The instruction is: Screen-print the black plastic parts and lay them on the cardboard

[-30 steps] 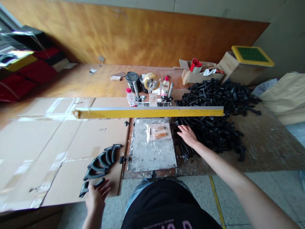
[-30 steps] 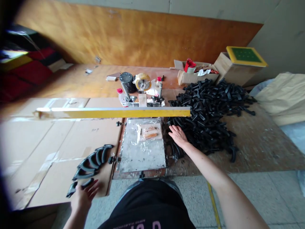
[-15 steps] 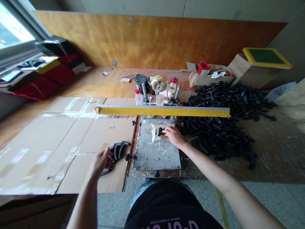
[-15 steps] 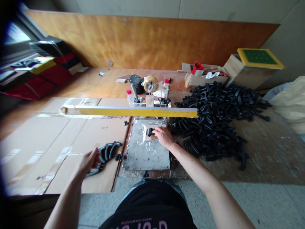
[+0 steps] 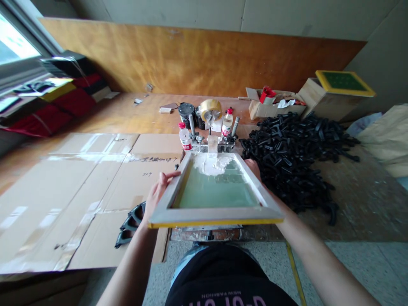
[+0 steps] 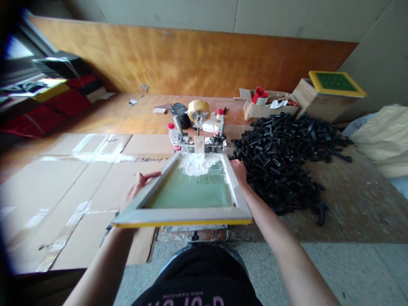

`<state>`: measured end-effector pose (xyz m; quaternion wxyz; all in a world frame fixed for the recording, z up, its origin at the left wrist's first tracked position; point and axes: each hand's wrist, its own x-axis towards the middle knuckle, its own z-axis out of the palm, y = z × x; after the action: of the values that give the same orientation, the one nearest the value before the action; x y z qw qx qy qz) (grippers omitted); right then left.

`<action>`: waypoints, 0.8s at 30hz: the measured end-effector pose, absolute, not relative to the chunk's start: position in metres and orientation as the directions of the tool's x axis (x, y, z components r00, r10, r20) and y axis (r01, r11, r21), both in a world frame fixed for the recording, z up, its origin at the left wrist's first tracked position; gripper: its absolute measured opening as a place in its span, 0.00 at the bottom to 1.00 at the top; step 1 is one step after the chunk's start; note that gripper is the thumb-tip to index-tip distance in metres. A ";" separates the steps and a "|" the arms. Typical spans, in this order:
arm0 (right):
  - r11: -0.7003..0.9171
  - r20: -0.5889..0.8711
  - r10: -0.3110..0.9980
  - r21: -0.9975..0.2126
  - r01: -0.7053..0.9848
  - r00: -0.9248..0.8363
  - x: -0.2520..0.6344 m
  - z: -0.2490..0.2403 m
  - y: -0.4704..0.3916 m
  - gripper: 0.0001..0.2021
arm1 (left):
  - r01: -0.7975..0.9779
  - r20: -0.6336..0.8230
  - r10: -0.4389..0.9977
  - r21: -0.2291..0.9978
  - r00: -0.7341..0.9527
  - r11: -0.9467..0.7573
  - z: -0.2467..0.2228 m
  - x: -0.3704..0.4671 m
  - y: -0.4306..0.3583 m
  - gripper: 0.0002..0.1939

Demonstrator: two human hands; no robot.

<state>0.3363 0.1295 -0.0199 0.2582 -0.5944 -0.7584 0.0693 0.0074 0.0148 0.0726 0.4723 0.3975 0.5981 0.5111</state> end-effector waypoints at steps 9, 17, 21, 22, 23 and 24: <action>0.523 0.274 0.843 -0.220 0.824 -0.462 0.243 0.026 0.177 0.17 | 0.109 -0.377 0.908 0.910 -0.183 0.400 -0.040 0.004 -0.010 0.42; 0.823 0.114 0.566 -0.137 0.552 -0.816 0.260 0.014 0.119 0.07 | 0.183 -0.368 0.906 0.895 -0.212 0.406 -0.042 0.004 -0.008 0.35; 0.871 0.114 0.477 -0.191 0.452 -0.871 0.268 0.024 0.118 0.05 | 0.141 -0.371 0.903 0.903 -0.216 0.405 -0.038 0.006 -0.009 0.36; 0.853 0.139 0.513 -0.192 0.485 -0.847 0.266 0.023 0.120 0.05 | 0.125 -0.373 0.904 0.906 -0.210 0.404 -0.037 0.006 -0.009 0.37; 0.831 0.172 0.553 -0.186 0.524 -0.815 0.265 0.020 0.120 0.05 | 0.110 -0.376 0.903 0.908 -0.206 0.404 -0.037 0.006 -0.010 0.37; 0.813 0.209 0.581 -0.177 0.554 -0.786 0.263 0.015 0.118 0.06 | 0.100 -0.379 0.903 0.909 -0.204 0.405 -0.036 0.006 -0.010 0.37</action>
<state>0.2632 0.1184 0.0152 0.1276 -0.3009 -0.9436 0.0533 0.0057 -0.0104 -0.0363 0.5070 0.3755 0.6673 0.3958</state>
